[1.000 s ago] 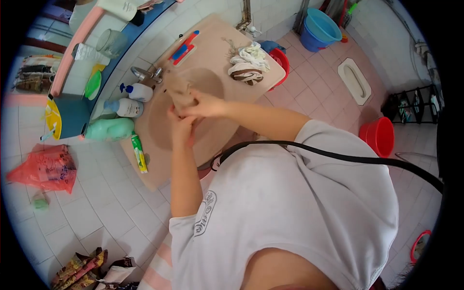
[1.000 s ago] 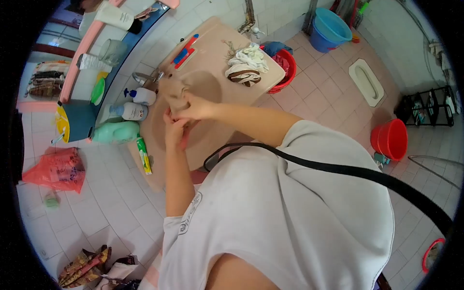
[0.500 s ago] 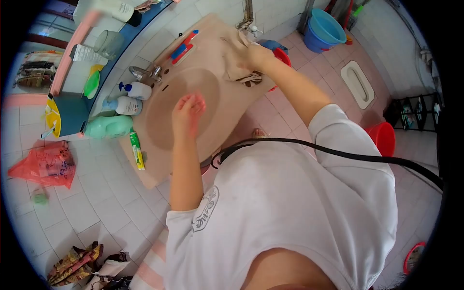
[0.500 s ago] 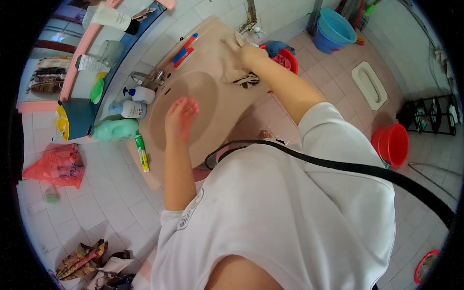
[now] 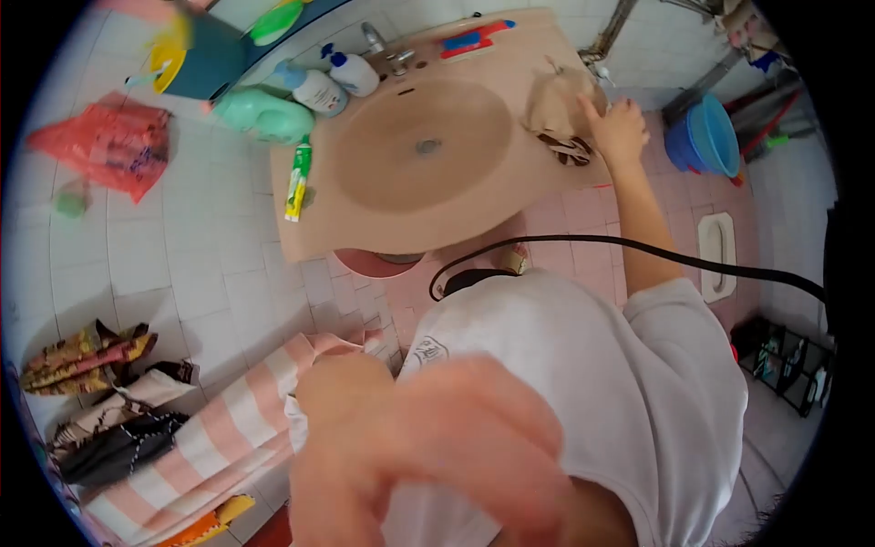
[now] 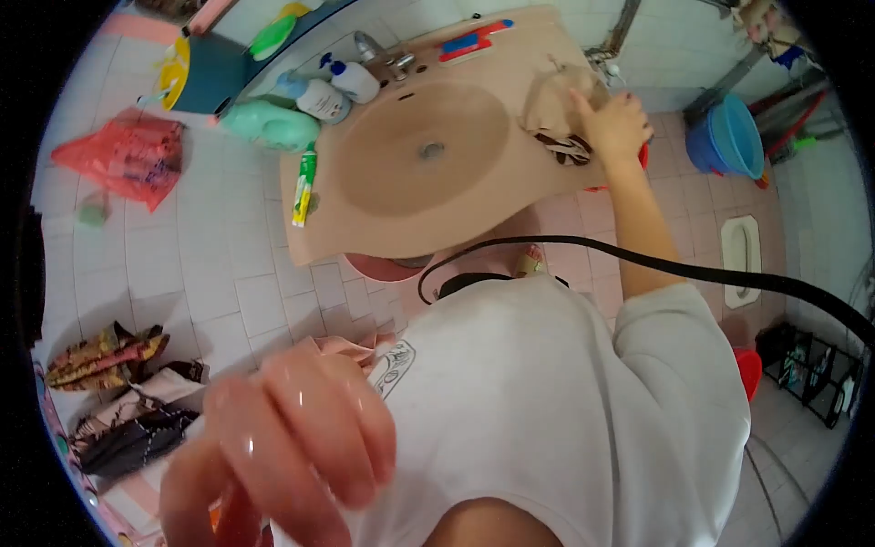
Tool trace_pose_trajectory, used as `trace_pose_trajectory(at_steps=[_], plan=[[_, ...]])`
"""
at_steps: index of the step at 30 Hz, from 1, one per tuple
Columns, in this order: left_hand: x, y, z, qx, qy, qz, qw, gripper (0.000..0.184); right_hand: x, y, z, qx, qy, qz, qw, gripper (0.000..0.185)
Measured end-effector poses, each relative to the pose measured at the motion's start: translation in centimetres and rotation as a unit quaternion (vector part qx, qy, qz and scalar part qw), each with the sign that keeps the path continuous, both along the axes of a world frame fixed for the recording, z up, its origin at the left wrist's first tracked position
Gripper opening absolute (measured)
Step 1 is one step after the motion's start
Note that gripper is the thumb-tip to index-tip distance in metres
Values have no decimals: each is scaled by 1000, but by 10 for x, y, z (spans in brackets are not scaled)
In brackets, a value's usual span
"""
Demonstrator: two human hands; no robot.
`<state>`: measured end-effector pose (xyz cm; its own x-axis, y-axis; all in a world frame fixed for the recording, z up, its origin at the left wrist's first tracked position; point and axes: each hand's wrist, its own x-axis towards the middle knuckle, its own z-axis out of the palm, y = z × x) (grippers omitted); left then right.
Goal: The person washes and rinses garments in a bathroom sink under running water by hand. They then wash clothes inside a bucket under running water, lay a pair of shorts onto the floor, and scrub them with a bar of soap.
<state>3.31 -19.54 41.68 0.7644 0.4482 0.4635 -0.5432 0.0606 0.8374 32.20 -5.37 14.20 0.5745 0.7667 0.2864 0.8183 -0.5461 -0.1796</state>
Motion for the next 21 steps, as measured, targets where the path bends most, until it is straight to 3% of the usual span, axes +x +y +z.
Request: trace_pose_trajectory(at_steps=[1, 3, 4, 6, 12, 14, 16, 20, 21], plan=[[0, -5, 1, -7, -11, -26, 1000, 18, 1, -8, 0, 4, 0, 7, 1000, 81], [-3, -18, 2, -13, -30, -32, 999, 20, 1, -37, 0, 212, 19, 133, 968, 52], [-6, -25, 2, -13, -38, -21, 999, 20, 2, -53, -3, 210, 17, 140, 967, 52], [-13, -41, 1, -6, -52, 16, 999, 22, 2, -84, -16, 267, 84, 223, 934, 33], [-45, -100, -2, 29, -96, 143, 985, 28, -15, -179, -78, 150, 175, 224, 947, 25], [-56, -119, -4, 44, -104, 174, 978, 30, -14, -205, -104, 91, 256, 172, 947, 23], [-66, -135, -5, 65, -109, 201, 971, 33, -45, -223, -58, 74, 277, 205, 936, 23], [-93, -151, -9, 141, -117, 306, 934, 38, -40, -254, -57, 83, 240, 266, 930, 19], [-99, -155, -9, 177, -114, 386, 898, 39, -37, -259, -43, 107, 369, 236, 893, 19]])
